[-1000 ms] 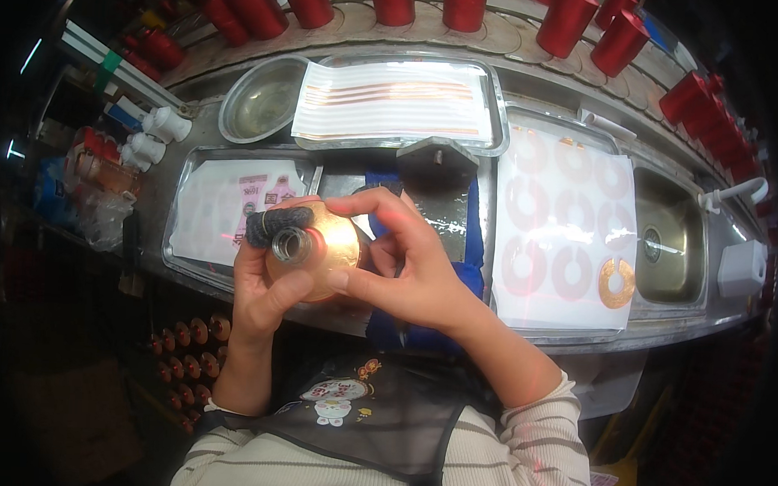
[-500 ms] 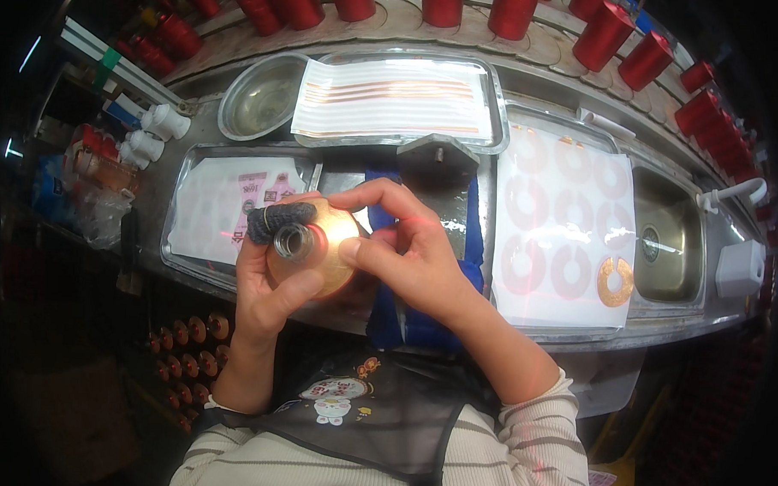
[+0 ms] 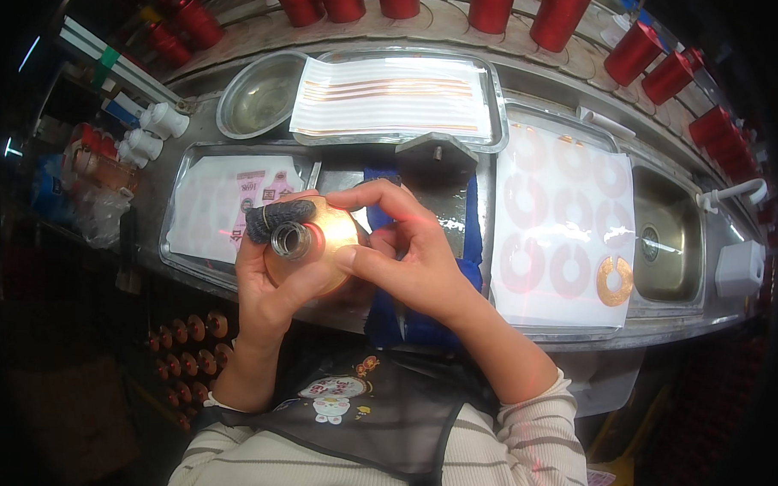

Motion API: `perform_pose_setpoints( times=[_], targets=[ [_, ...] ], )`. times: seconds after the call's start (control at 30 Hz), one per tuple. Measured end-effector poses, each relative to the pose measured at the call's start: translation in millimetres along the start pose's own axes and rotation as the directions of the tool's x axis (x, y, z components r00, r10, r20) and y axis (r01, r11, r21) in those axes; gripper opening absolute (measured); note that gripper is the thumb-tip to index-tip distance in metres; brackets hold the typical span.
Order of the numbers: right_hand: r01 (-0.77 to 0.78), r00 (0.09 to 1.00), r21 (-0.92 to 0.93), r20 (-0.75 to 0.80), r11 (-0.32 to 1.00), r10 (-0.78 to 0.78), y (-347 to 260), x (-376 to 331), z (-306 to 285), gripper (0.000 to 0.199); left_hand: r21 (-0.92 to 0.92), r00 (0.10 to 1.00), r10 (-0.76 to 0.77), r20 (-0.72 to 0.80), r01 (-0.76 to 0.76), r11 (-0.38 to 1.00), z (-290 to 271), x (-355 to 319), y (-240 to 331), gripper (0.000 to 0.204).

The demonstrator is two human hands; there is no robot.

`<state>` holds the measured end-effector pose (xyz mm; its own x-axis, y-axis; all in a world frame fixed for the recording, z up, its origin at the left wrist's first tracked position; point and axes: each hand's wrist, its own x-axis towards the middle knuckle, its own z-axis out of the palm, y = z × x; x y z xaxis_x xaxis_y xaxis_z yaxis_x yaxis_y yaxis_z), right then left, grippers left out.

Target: The person applies a gold foil seal to the neck of a red bottle, then places a red paper label on the bottle body and smooths it. The person repeats the process on a second bottle, handling the seal and label by hand.

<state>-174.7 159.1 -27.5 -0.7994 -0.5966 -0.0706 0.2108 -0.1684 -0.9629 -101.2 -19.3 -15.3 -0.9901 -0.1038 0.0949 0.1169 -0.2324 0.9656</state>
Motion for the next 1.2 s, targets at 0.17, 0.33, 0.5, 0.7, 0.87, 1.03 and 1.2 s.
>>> perform_pose_setpoints(
  times=[0.17, 0.33, 0.5, 0.7, 0.87, 1.03, 1.2],
  targets=[
    [-0.022, 1.0, 0.01, 0.007, 1.0, 0.022, -3, -1, 1, 0.048, 0.017, 1.0, 0.006, 0.006, -0.006, 1.0, -2, 0, 0, 0.057],
    [0.011, 1.0, 0.014, -0.02, 1.0, -0.011, 0, 0, 5, 0.047, -0.01, 1.0, -0.009, -0.003, 0.009, 1.0, 0, -1, 0, 0.058],
    [0.01, 0.998, 0.035, -0.066, 0.999, -0.007, -5, 1, 8, 0.041, 0.013, 1.0, -0.024, -0.014, 0.025, 1.0, 0, -1, 0, 0.058],
    [-0.067, 0.901, 0.566, -0.32, 0.822, 0.294, -2, 9, -31, 0.03, 0.06, 0.998, -0.039, 0.045, 0.037, 0.998, -8, -1, 2, 0.065],
    [-0.031, 0.914, 0.338, -0.371, 0.941, 0.163, -30, -24, 2, 0.03, -0.042, 0.991, -0.019, 0.136, 0.025, 0.999, -21, -4, -2, 0.068],
    [0.312, 0.902, -0.58, -0.067, 0.752, -0.427, -37, -46, 28, 0.032, -0.073, 0.99, -0.026, 0.137, 0.036, 0.997, -23, -7, -5, 0.067],
    [0.204, 0.862, -0.652, -0.234, 0.73, -0.45, -36, -22, 22, 0.024, -0.043, 0.991, -0.005, 0.132, 0.011, 0.999, -22, -6, -4, 0.066]
  ],
)
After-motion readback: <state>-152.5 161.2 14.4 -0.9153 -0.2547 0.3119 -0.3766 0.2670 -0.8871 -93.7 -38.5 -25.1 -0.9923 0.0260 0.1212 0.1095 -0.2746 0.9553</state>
